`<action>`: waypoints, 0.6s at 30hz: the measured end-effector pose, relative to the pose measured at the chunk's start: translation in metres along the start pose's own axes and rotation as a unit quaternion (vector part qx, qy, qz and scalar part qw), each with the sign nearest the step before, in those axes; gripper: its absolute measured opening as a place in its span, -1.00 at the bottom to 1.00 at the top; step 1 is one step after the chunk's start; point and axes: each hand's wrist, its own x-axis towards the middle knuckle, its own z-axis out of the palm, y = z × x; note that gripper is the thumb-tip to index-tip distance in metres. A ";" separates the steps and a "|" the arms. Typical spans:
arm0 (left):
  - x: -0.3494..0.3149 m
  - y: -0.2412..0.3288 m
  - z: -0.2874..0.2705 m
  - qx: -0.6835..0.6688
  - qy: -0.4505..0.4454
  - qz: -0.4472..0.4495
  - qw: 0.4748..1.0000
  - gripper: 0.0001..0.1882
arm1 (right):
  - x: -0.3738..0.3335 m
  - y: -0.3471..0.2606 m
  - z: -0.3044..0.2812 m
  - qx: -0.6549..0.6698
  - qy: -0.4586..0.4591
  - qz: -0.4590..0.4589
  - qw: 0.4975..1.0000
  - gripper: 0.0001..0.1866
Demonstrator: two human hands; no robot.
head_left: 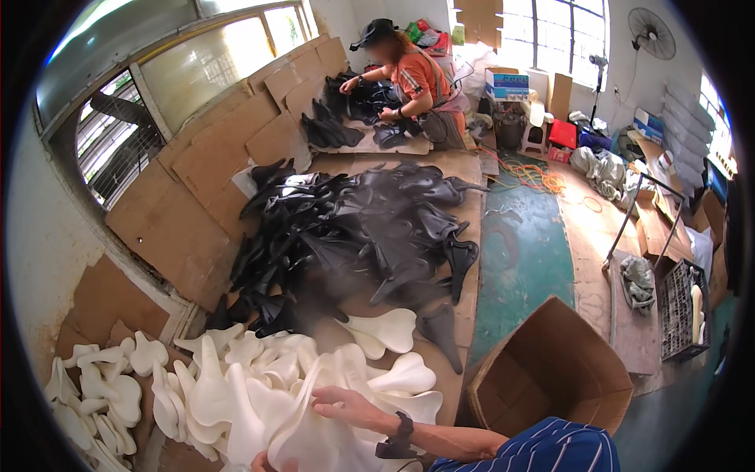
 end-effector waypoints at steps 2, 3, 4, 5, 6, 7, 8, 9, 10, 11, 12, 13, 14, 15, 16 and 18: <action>0.000 -0.002 0.001 -0.020 -0.013 -0.021 0.999 -0.52 | 0.001 0.005 0.001 -0.016 0.003 -0.011 1.000 -0.32; 0.000 -0.003 0.002 -0.030 -0.014 -0.028 0.999 -0.51 | 0.001 0.007 0.001 -0.016 0.002 -0.013 1.000 -0.32; 0.001 -0.003 0.002 -0.039 -0.016 -0.034 0.999 -0.50 | 0.001 0.009 0.001 -0.016 0.002 -0.015 1.000 -0.32; 0.001 -0.001 0.001 -0.044 -0.009 -0.030 0.999 -0.50 | 0.001 0.009 0.000 -0.016 0.002 -0.017 1.000 -0.32; 0.000 0.002 0.001 -0.049 -0.001 -0.025 0.998 -0.51 | 0.000 0.010 0.000 -0.020 0.001 -0.020 1.000 -0.32; -0.001 0.005 0.000 -0.053 0.006 -0.021 0.998 -0.51 | -0.001 0.008 0.000 -0.024 -0.001 -0.023 0.999 -0.32; -0.003 0.009 0.000 -0.056 0.016 -0.011 0.998 -0.52 | -0.003 0.006 0.000 -0.028 -0.002 -0.026 0.999 -0.32; -0.007 0.012 0.000 -0.060 0.025 0.000 0.998 -0.52 | -0.005 0.002 0.000 -0.037 0.005 -0.027 0.999 -0.33; -0.009 0.014 0.000 -0.063 0.035 0.010 0.997 -0.53 | -0.009 -0.002 0.001 -0.046 0.012 -0.028 0.999 -0.35; -0.011 0.013 0.000 -0.053 0.036 0.010 0.998 -0.52 | -0.013 -0.005 0.002 -0.055 0.019 -0.029 0.998 -0.37; -0.013 0.012 0.000 -0.043 0.038 0.011 0.998 -0.52 | -0.016 -0.006 0.005 -0.086 0.049 -0.051 0.994 -0.40; -0.014 0.012 0.000 -0.032 0.041 0.010 0.999 -0.52 | -0.019 -0.006 0.008 -0.117 0.077 -0.073 0.987 -0.43; -0.015 0.014 -0.001 -0.029 0.045 0.016 0.998 -0.52 | -0.023 -0.008 0.011 -0.148 0.106 -0.094 0.979 -0.46; -0.017 0.018 -0.002 -0.026 0.048 0.022 0.998 -0.51 | -0.028 -0.010 0.014 -0.189 0.111 -0.125 0.968 -0.50; -0.018 0.021 -0.003 -0.023 0.053 0.028 0.998 -0.50 | -0.035 -0.015 0.017 -0.228 0.115 -0.156 0.954 -0.53; -0.022 0.015 0.001 -0.006 0.055 0.049 0.997 -0.52 | -0.052 -0.033 0.026 -0.270 0.106 -0.206 0.935 -0.57</action>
